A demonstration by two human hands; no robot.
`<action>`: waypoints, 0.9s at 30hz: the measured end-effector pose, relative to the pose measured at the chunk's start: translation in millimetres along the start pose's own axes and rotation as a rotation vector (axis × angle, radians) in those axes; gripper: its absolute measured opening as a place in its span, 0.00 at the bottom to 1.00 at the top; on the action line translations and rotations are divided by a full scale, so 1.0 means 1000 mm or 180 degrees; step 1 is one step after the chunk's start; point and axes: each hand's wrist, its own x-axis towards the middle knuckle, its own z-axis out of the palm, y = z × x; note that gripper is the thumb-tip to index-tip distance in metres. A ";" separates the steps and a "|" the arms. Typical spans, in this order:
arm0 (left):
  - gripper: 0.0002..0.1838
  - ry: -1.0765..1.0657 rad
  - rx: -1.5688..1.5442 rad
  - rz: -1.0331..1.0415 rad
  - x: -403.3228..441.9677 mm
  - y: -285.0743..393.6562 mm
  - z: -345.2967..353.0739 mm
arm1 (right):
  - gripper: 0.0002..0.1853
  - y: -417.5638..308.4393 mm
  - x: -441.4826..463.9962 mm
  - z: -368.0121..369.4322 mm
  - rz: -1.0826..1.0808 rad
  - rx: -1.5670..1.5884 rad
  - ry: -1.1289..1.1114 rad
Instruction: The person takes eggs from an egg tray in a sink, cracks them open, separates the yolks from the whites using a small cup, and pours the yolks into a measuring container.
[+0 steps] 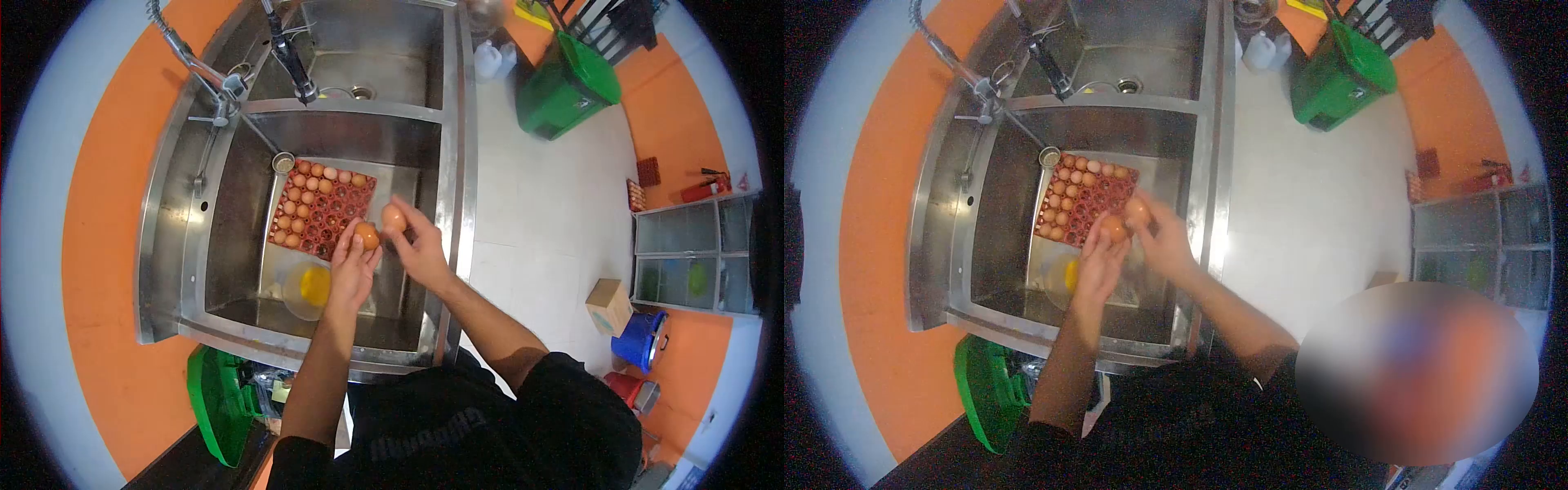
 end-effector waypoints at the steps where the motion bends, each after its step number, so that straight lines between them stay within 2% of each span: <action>1: 0.22 -0.0143 -0.0010 0.0008 0.002 -0.001 0.002 | 0.25 -0.002 0.001 -0.003 -0.0023 -0.0177 -0.0131; 5: 0.22 0.0043 0.0013 -0.0133 0.013 0.001 0.003 | 0.26 0.027 0.015 -0.003 0.0497 0.0939 -0.0086; 8: 0.20 0.0089 -0.0164 -0.0250 0.013 0.005 0.007 | 0.27 0.030 0.022 -0.011 0.1184 0.2170 0.0065; 11: 0.15 0.0206 -0.0484 -0.0474 0.019 0.011 0.008 | 0.28 0.021 0.026 -0.018 0.1987 0.4333 -0.0234; 13: 0.12 0.0310 -0.0590 -0.0636 0.018 0.017 0.015 | 0.27 0.029 0.026 -0.017 0.1938 0.3940 -0.0380; 16: 0.09 0.0326 0.0284 -0.0684 0.028 0.020 0.012 | 0.24 0.034 0.026 -0.020 0.1849 0.3100 -0.0640; 20: 0.13 0.0037 0.1863 -0.0250 0.041 0.017 0.007 | 0.25 0.036 0.033 -0.023 0.1449 0.1590 -0.0637; 22: 0.15 0.0006 0.2491 -0.0035 0.037 0.025 0.028 | 0.25 0.063 0.034 -0.019 0.0946 0.0991 -0.0613; 25: 0.18 -0.0280 0.2866 0.0018 0.046 0.022 0.020 | 0.25 0.070 0.044 -0.024 0.0501 0.0378 -0.0692; 27: 0.18 0.0119 0.2899 -0.0240 0.059 0.013 -0.010 | 0.25 0.063 0.047 -0.030 0.0531 0.0279 -0.0600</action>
